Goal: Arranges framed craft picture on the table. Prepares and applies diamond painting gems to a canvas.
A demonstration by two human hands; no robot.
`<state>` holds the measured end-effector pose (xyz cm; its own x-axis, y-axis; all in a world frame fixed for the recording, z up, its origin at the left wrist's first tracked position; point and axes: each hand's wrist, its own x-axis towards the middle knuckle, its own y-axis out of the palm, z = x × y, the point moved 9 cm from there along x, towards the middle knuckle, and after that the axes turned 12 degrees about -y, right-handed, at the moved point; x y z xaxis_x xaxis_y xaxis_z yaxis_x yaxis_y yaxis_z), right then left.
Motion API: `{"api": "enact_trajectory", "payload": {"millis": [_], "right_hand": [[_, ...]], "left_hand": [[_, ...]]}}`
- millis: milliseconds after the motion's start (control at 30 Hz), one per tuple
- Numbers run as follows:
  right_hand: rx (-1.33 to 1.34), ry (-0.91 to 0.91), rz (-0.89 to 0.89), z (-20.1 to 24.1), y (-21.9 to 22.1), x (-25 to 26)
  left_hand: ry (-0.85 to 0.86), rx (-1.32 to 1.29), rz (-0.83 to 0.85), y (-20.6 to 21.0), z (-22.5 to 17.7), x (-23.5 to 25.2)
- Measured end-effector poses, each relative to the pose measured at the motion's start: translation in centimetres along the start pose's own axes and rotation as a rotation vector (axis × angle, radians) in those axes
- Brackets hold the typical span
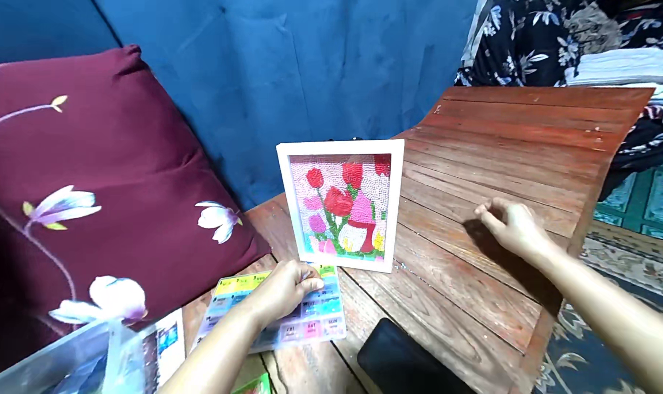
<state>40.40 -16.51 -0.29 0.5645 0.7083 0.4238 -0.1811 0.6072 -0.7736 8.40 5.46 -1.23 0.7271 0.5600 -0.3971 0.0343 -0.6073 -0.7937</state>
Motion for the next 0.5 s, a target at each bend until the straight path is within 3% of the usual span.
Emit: {"api": "enact_trajectory", "payload": {"millis": [233, 400, 500], "right_hand": [[0.124, -0.751, 0.006, 19.4, 5.3, -7.2], [0.126, -0.935, 0.124, 25.1, 10.2, -8.2], [0.054, -0.943, 0.166, 26.8, 11.8, -8.2]], "left_hand": [[0.064, -0.002, -0.051, -0.1, -0.4, -0.4], [0.055, 0.01, -0.081, 0.1, -0.5, -0.6], [0.038, 0.008, -0.107, 0.1, -0.4, -0.7]]}}
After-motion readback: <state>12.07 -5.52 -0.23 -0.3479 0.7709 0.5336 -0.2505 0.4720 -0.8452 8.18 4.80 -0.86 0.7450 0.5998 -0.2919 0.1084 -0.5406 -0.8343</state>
